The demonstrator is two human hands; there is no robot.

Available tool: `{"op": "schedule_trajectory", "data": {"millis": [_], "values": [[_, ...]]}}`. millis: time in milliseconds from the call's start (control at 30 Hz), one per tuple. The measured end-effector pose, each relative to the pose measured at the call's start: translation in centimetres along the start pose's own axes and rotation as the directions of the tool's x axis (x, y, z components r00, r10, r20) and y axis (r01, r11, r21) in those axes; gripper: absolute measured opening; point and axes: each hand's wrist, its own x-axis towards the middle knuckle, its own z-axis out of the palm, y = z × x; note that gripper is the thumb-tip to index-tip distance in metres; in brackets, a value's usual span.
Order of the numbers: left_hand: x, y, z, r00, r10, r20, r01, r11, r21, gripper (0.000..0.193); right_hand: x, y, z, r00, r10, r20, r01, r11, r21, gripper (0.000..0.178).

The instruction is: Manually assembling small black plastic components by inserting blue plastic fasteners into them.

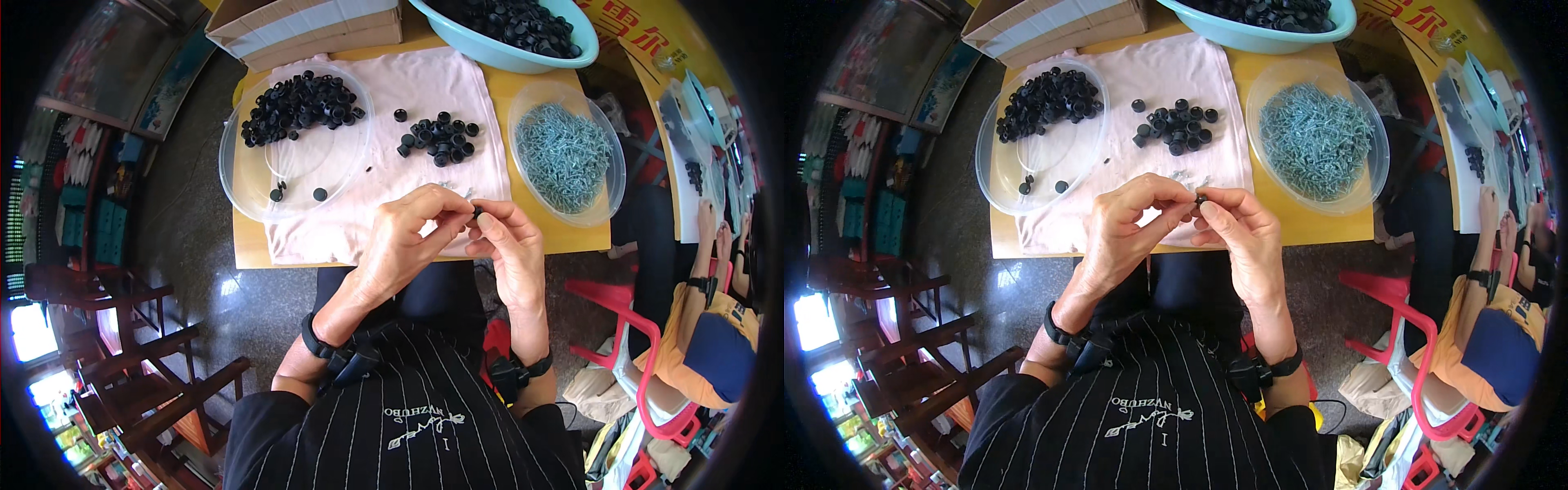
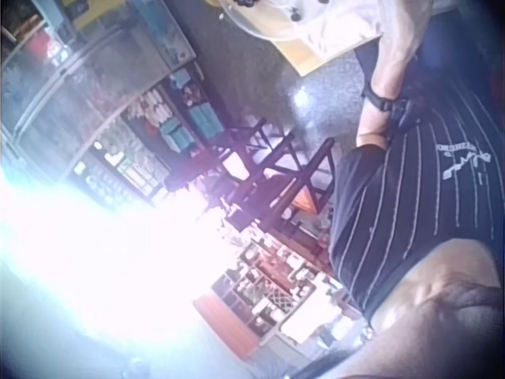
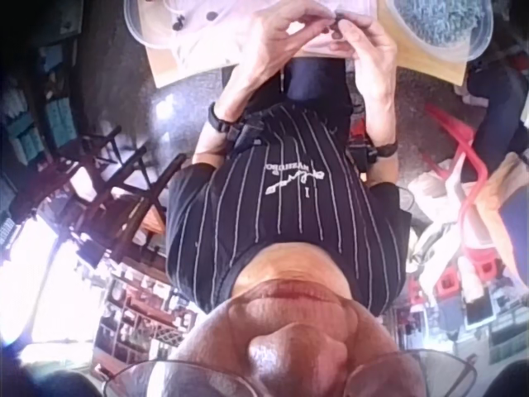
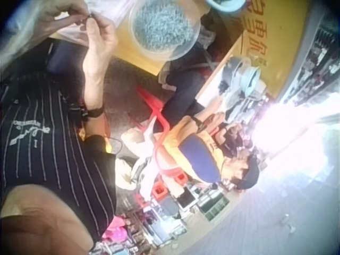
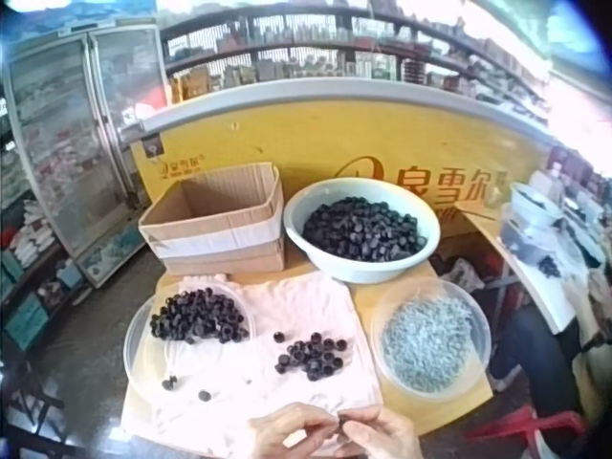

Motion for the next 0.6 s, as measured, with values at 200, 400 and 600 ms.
{"op": "schedule_trajectory", "data": {"millis": [200, 400, 600], "values": [[1.2, -0.3, -0.7, 0.991, 0.045, -0.128, -0.025, 0.988, 0.152, 0.023, 0.4, 0.0, -0.2, 0.997, -0.061, -0.041, 0.059, 0.997, -0.039, 0.022], [2.6, -3.5, -1.4, 0.967, 0.053, -0.249, 0.088, 0.847, 0.524, 0.025, 0.5, -0.6, 0.0, 0.998, -0.026, -0.059, 0.022, 0.997, -0.068, 0.024], [2.7, -4.5, -1.0, 0.969, 0.094, -0.229, 0.057, 0.814, 0.579, 0.025, -0.1, -1.0, -0.2, 0.998, -0.008, -0.062, 0.004, 0.998, -0.064, 0.025]]}}
